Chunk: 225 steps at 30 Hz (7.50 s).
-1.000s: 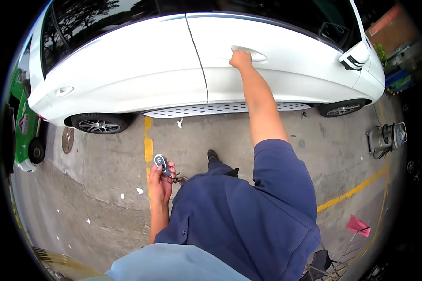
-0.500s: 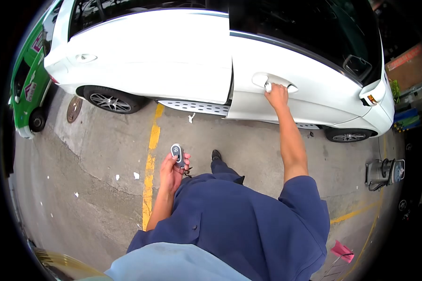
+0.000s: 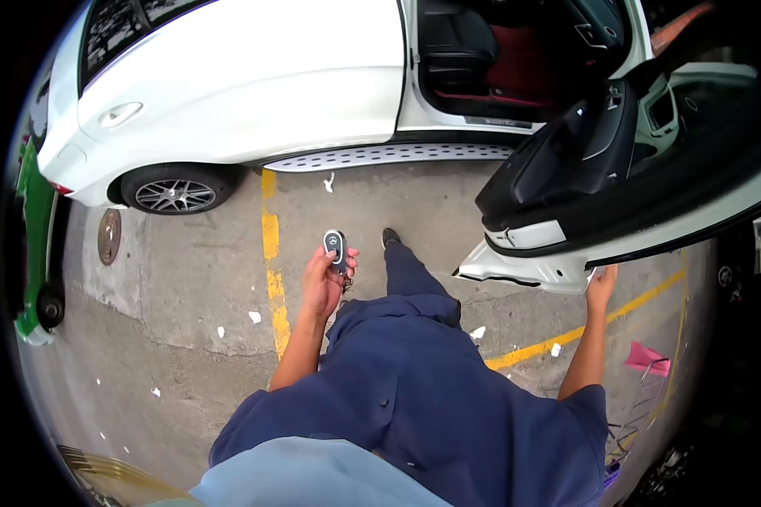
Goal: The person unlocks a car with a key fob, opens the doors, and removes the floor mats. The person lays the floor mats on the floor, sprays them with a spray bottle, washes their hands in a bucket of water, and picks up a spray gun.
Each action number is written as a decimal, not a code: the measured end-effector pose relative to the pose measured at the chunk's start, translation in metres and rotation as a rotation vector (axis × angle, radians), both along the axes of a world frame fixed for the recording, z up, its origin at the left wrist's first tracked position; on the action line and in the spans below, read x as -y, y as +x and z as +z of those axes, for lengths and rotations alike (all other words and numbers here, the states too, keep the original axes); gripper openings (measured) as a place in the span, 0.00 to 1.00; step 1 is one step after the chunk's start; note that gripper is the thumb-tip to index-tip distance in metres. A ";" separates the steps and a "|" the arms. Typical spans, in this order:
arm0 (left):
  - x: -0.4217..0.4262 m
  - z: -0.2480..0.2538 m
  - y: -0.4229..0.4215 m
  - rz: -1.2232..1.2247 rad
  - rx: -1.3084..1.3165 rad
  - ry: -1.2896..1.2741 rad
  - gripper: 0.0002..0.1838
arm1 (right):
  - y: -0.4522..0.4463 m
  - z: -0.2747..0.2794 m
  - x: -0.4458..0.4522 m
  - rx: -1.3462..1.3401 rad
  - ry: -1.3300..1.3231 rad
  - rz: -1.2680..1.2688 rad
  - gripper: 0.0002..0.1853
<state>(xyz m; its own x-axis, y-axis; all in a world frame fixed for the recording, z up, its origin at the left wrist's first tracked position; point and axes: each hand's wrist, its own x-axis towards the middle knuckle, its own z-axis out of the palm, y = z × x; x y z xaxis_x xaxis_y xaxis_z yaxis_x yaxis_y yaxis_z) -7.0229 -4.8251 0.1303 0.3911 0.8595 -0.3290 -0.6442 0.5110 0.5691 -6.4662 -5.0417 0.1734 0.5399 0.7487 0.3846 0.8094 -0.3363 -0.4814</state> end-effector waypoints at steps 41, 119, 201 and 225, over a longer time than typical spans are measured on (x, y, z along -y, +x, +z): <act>0.039 0.004 0.131 -0.433 -0.127 -0.068 0.09 | 0.165 0.144 0.301 0.005 0.805 -0.706 0.39; -0.039 -0.030 -0.775 -0.584 -0.216 0.059 0.12 | -0.821 0.068 0.160 0.033 0.571 -0.635 0.24; -0.624 -0.203 -0.399 -0.875 -1.027 0.202 0.17 | -0.717 -0.199 -0.646 -1.333 -0.522 0.391 0.22; -0.799 -0.245 -0.114 -0.214 -1.079 1.221 0.09 | -0.382 -0.576 -1.033 -1.631 0.307 -1.216 0.17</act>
